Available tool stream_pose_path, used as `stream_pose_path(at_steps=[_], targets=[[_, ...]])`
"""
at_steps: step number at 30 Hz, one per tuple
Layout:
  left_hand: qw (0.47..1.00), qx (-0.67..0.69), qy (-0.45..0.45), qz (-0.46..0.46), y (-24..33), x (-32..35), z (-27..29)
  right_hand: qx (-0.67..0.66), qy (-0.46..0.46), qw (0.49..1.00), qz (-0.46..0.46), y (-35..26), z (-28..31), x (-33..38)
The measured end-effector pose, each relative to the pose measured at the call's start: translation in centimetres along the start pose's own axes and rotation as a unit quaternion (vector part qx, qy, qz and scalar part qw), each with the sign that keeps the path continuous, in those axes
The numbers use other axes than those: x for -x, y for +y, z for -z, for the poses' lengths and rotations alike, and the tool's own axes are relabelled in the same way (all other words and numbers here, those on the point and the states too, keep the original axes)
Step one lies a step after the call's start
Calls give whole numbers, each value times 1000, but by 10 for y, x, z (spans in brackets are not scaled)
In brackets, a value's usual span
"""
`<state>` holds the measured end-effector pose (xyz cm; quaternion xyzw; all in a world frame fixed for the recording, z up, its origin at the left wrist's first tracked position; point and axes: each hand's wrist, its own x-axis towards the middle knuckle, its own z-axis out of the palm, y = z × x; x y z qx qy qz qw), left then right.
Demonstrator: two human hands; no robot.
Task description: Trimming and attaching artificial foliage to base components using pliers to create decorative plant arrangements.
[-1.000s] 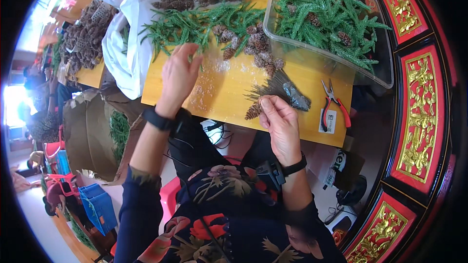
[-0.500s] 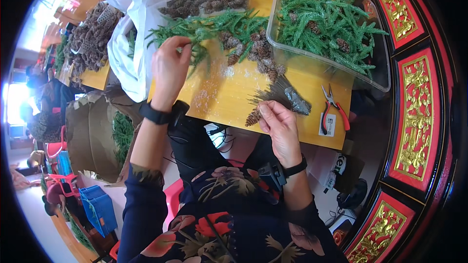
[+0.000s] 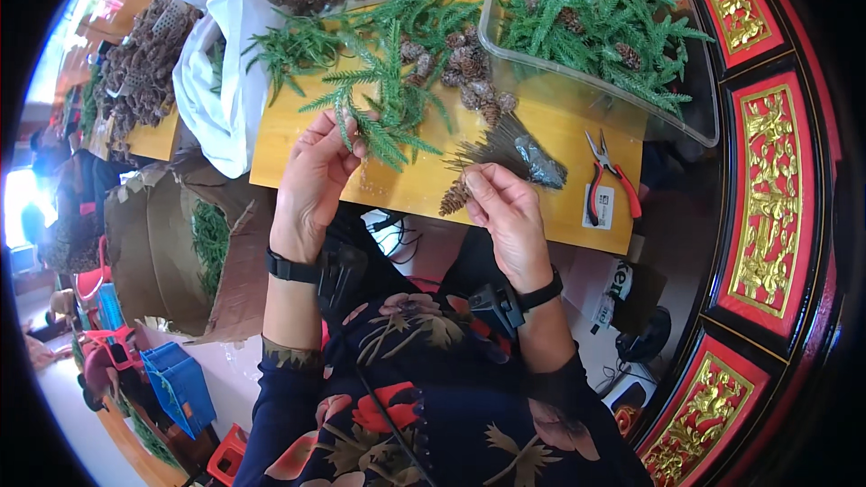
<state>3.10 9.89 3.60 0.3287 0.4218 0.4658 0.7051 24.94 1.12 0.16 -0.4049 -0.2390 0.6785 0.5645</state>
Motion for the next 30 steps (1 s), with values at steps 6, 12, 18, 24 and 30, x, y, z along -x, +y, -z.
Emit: stream_pose_path(at_steps=[6, 12, 18, 24, 30], targets=[[998, 24, -42, 50, -22, 5, -16, 24, 22, 999, 22, -3, 7, -1], [990, 83, -45, 101, -39, 11, -27, 18, 30, 996, 80, -13, 9, 0], [986, 97, -71, 117, -62, 12, -31, 30, 5, 998, 57, -14, 15, 4], [988, 77, -35, 126, -79, 24, -43, 55, -33, 997, 32, -7, 27, 0], [946, -213, 127, -206, -60, 35, -78, 123, -94, 983, 98, -14, 34, 3]])
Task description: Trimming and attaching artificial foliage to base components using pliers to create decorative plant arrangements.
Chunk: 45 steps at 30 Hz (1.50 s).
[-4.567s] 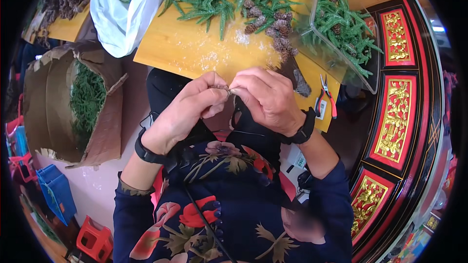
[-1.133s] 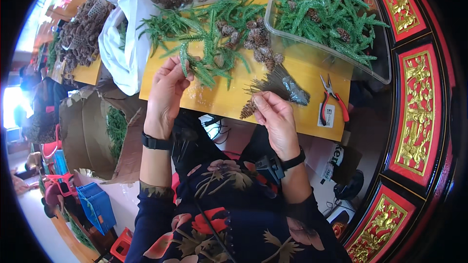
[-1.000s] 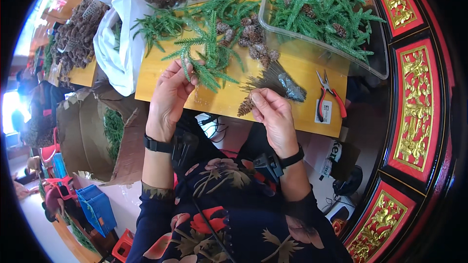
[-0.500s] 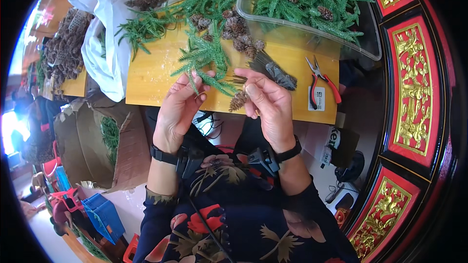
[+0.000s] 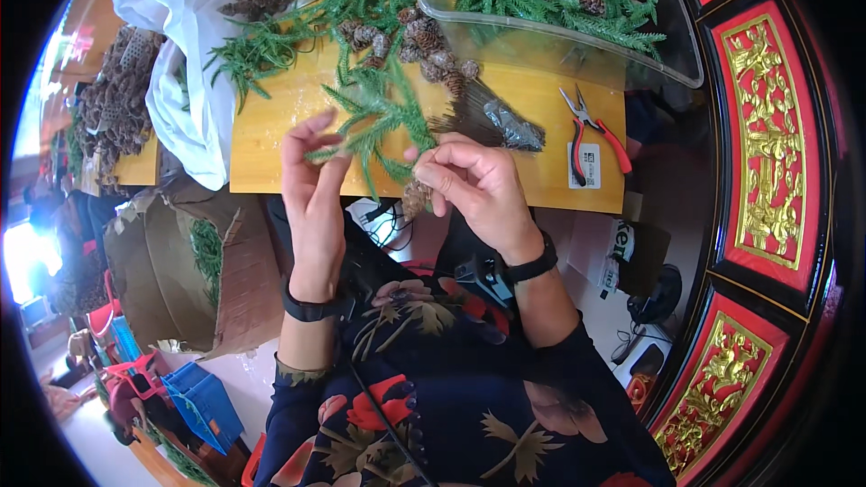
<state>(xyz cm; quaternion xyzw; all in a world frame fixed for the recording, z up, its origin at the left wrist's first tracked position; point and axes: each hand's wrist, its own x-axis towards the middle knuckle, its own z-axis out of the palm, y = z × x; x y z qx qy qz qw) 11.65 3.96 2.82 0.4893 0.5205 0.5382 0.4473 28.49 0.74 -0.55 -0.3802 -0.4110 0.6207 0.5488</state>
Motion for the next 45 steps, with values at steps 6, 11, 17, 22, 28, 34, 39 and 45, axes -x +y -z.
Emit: stream_pose_path(at_steps=[6, 11, 17, 22, 28, 34, 39, 45], targets=[[848, -407, -145, -307, 30, -7, 1, 179, -47, 982, 42, -7, 5, 8], [837, -411, -270, -241, 25, -7, 12, 325, -56, 934, 134, -5, 1, 8], [894, -371, -232, -96, 24, -3, 24, 352, -42, 924, 145, -15, -11, 9], [972, -179, -139, 68, 16, -4, 28, 379, -23, 908, 176, -24, -19, 11], [982, 17, -121, 146, 8, -5, 30, 388, -75, 892, 222, -15, -36, 12], [982, -9, -142, 123, 1, -4, 31, 399, -74, 885, 228, -14, -34, 12], [966, 4, -184, 184, 6, -3, 31, 386, -66, 893, 220, -13, -29, 11], [948, 85, -176, 250, 7, -3, 30, 361, -39, 914, 181, -17, -28, 13]])
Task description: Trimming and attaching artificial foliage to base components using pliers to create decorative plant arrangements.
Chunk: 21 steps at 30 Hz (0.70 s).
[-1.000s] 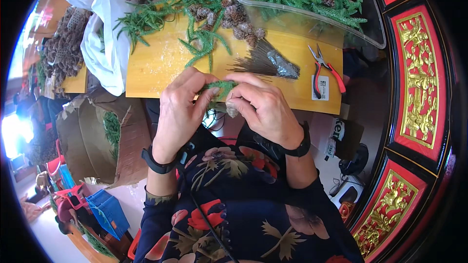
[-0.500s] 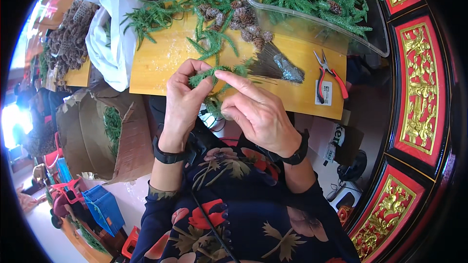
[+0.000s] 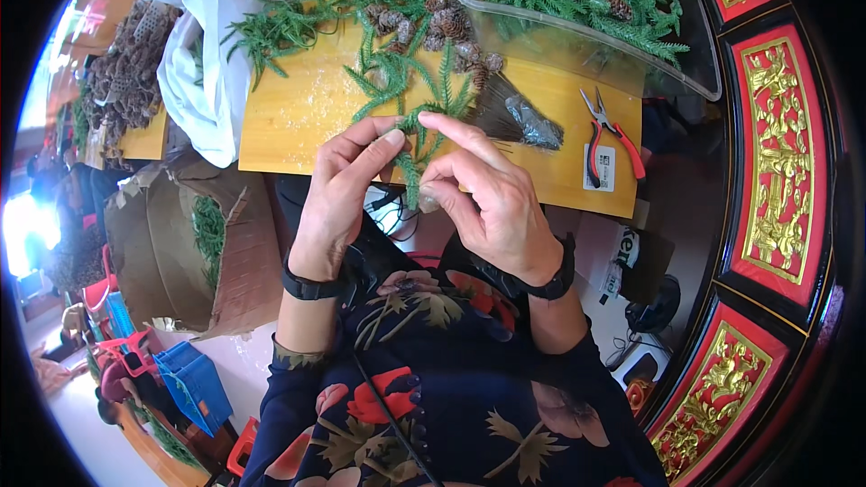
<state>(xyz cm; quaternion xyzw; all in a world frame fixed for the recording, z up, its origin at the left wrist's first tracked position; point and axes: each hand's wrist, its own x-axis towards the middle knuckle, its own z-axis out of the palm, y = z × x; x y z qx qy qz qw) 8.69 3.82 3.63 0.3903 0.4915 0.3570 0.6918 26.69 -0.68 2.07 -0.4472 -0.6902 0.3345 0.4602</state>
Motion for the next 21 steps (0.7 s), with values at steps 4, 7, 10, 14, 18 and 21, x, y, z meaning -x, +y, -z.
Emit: stream_pose_path(at_steps=[4, 7, 10, 14, 18, 21], targets=[[999, -34, 2, -30, -11, -2, 2, -40, 111, 993, -21, -3, -7, 1], [991, -93, 32, -93, -7, 1, -12, -31, 165, 981, -100, 0, -8, 4], [986, -115, 42, -112, -11, 4, -19, 23, 177, 980, -93, 5, -8, 4], [980, -153, 56, -116, -15, 6, -24, 68, 185, 975, -104, 8, -7, 6], [992, -91, 49, -76, -18, 2, -24, 70, 183, 975, -105, 11, -5, 8], [998, -27, 37, -44, -19, -1, -20, 61, 181, 976, -105, 11, -5, 8]])
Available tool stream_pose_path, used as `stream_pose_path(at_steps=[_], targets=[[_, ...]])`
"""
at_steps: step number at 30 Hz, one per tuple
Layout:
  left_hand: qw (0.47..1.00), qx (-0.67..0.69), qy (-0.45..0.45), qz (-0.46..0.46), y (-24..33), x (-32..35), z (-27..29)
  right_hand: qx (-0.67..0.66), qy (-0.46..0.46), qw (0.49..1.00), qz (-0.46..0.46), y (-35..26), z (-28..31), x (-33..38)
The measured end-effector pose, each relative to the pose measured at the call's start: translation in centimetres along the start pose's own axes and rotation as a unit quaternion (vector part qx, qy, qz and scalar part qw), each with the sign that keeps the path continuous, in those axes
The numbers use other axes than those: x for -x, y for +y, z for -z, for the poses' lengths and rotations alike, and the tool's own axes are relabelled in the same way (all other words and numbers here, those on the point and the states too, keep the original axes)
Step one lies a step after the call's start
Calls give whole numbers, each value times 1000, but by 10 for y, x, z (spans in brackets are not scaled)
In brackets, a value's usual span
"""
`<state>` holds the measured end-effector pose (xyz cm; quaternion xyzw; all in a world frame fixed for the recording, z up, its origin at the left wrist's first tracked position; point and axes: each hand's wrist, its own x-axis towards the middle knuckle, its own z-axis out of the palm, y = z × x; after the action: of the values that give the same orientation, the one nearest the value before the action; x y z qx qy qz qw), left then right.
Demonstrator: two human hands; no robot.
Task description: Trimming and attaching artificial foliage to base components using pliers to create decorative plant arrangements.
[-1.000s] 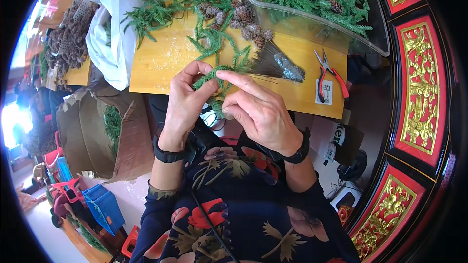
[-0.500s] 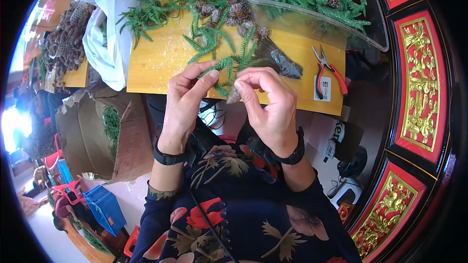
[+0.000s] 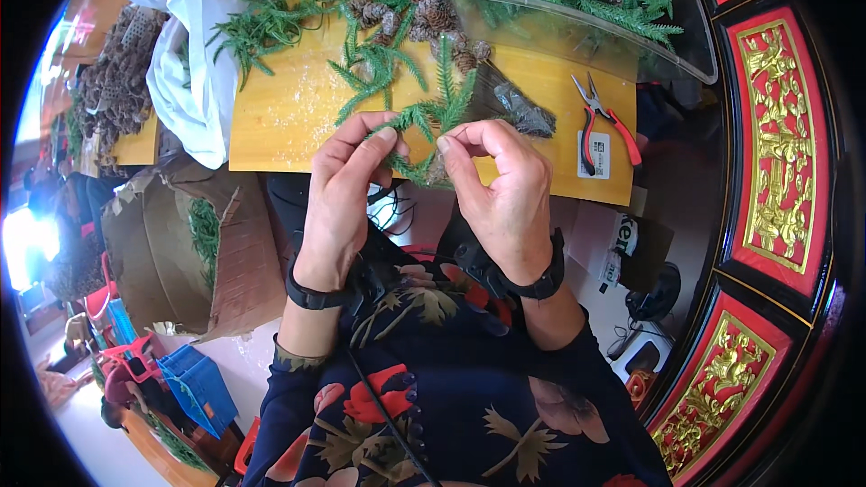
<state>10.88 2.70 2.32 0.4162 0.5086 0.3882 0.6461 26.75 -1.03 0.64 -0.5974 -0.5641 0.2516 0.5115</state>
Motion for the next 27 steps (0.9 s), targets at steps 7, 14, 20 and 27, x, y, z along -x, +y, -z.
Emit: stream_pose_path(at_steps=[7, 14, 20, 27], targets=[[1000, 8, 9, 6, -1, 3, -4, 0, -12, 1000, -12, -2, 3, 1], [998, -62, 8, -24, -6, 4, -4, -2, -9, 1000, -21, -2, 3, 4], [998, -57, 2, 9, -5, 4, -3, -44, -15, 998, -38, 3, 1, 4], [996, -85, 23, -25, -16, 0, 3, -87, 7, 995, -36, 3, 7, 1]])
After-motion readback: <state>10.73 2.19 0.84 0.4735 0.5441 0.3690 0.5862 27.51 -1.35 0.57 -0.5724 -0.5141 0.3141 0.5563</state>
